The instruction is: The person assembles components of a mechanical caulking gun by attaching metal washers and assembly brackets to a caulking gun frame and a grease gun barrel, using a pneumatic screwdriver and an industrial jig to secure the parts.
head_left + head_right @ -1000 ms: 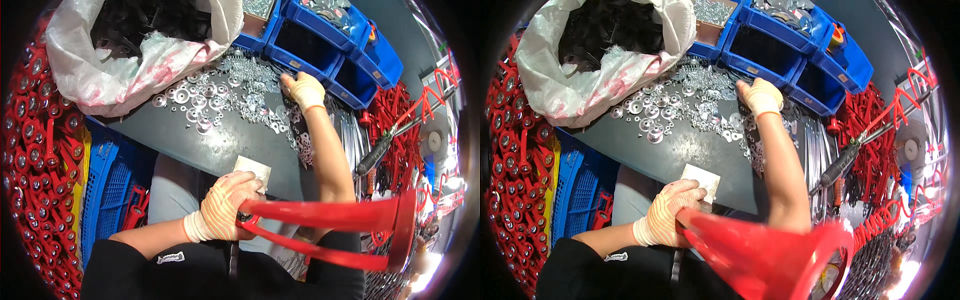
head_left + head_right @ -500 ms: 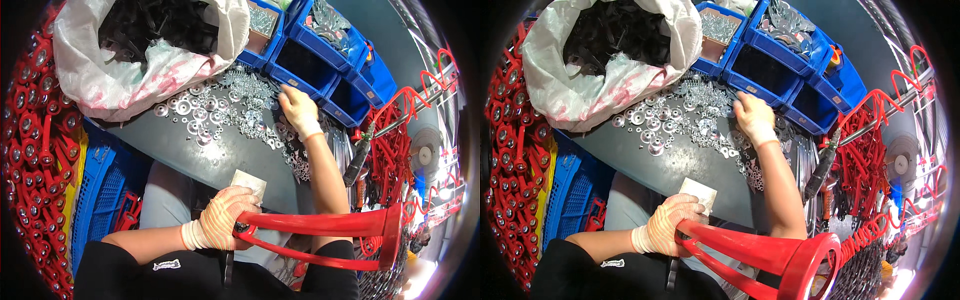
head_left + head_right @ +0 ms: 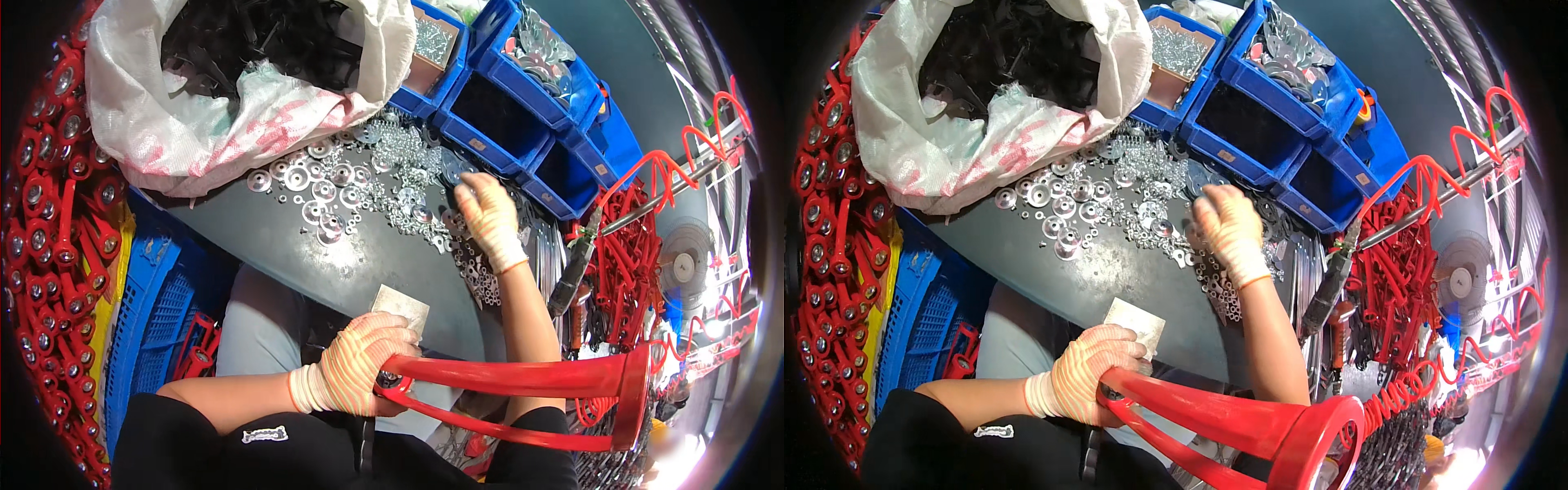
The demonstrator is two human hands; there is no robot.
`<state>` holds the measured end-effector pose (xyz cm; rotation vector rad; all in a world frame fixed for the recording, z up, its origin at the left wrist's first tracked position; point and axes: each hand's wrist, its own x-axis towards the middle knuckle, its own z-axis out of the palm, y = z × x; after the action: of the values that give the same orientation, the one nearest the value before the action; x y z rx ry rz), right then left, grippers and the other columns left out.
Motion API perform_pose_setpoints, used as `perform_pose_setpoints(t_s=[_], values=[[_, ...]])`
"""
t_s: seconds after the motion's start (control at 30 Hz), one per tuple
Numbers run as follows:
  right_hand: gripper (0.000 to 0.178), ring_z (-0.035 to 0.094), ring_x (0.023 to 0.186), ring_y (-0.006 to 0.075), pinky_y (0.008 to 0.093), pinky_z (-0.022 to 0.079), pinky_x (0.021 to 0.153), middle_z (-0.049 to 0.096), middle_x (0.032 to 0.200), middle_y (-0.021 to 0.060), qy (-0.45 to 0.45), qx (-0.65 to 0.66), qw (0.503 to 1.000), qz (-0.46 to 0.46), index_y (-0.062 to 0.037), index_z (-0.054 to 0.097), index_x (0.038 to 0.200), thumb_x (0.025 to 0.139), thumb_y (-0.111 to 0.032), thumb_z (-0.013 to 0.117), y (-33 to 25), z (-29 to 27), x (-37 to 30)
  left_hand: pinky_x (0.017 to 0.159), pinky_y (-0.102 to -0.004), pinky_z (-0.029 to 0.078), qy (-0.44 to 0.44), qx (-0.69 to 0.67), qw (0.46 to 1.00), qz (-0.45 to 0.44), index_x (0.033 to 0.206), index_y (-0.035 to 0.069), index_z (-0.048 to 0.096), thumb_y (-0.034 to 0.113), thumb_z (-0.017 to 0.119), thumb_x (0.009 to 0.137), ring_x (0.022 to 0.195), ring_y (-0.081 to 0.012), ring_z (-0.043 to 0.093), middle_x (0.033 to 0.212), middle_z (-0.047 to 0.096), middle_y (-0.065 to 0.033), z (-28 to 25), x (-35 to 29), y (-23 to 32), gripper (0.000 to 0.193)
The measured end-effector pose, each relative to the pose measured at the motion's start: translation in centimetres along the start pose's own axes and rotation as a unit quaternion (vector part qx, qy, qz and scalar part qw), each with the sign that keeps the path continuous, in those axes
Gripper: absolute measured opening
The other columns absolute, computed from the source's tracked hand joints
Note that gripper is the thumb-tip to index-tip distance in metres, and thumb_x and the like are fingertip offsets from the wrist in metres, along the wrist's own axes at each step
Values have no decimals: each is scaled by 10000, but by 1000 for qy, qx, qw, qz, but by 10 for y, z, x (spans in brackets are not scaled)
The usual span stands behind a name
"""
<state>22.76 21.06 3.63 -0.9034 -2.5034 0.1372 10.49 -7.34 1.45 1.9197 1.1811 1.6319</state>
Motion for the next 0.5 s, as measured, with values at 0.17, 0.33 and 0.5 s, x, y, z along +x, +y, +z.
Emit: perform_pose_setpoints(t_s=[0.17, 0.33, 0.5], values=[[438, 584, 1092, 270, 342, 420, 969, 622, 1147, 190, -61, 13, 983, 173, -87, 588, 1232, 924, -394, 533, 33, 16, 42, 866, -448, 464, -3, -10, 1000, 4, 963, 70, 609, 203, 754, 546, 976, -351, 582, 1015, 608, -117, 4, 3, -1, 461], [548, 507, 1168, 364, 479, 383, 985, 555, 1246, 187, -87, -152, 968, 180, -179, 571, 1260, 931, -556, 348, 11, 47, 53, 870, -446, 465, 2, 8, 1000, 4, 984, 61, 608, 203, 753, 551, 978, -354, 581, 1017, 607, -119, 5, -5, 3, 478], [299, 612, 1004, 341, 383, 459, 928, 664, 1053, 152, -11, -151, 988, -4, -142, 683, 1047, 902, -363, 543, -1, 40, 21, 889, -431, 457, -18, 17, 1000, 2, 1044, 74, 618, 297, 823, 511, 1032, -345, 564, 1091, 611, -110, 5, -12, -3, 613]])
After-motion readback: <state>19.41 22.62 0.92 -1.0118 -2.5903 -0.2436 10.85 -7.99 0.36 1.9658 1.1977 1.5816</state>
